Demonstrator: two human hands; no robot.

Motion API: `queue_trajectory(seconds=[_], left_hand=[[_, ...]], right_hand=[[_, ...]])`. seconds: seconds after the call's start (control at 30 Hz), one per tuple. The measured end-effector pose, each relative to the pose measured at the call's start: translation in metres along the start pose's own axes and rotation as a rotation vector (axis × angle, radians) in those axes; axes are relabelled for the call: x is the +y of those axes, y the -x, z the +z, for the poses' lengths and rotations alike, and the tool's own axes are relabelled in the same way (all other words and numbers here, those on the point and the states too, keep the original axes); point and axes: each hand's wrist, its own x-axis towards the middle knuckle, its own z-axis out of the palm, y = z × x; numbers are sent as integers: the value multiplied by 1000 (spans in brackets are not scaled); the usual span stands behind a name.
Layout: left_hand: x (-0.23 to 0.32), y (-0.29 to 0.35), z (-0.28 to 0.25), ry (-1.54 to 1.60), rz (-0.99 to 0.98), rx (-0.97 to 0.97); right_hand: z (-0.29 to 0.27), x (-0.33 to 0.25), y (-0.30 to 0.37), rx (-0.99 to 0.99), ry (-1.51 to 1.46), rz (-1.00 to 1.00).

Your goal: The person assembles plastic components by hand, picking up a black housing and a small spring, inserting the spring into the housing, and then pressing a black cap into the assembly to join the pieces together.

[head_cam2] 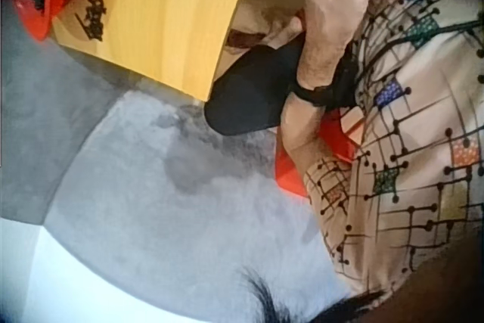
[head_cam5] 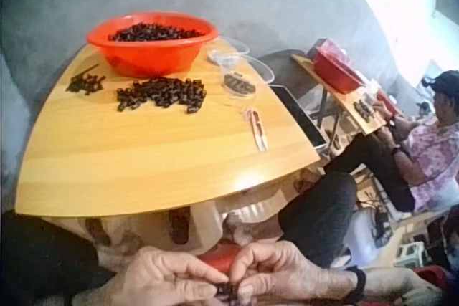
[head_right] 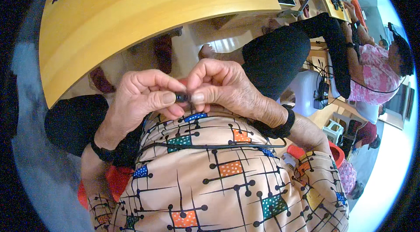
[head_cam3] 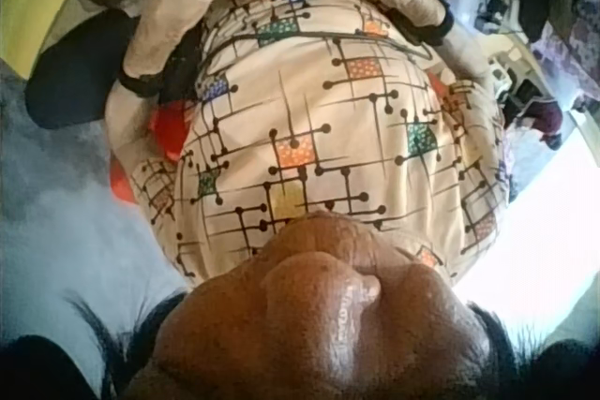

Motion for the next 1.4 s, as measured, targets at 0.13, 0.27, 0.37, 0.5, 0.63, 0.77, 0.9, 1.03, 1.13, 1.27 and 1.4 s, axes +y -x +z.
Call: queue_trajectory(seconds=[0.13,0.27,0.37,0.5,0.63,0.77,0.9,1.03,1.13,1.27,1.4], left_hand=[[-4,2,2,39,-3,5],[-3,0,3,26,-4,7],[-4,5,10,20,5,31],[-9,10,16,0,18,63],[-18,4,9,-49,76,21],[-16,-2,6,-47,111,84],[-7,-11,3,-19,135,159],[0,-25,-3,26,305,211],[8,-34,-11,53,392,204],[12,-32,-27,106,408,234],[19,-28,-31,12,446,221]], right_hand=[[1,2,1,-6,31,-24],[0,3,0,-1,29,-10],[-1,5,2,-16,57,-14],[-3,14,1,-76,107,-94],[-6,11,2,-130,136,-37],[0,-10,6,-7,221,31],[-4,-27,-5,16,410,-46],[-7,-53,-24,5,460,-108],[-11,-69,-41,59,488,-126],[-35,-117,-75,172,500,-341],[-74,-179,-117,360,572,-562]])
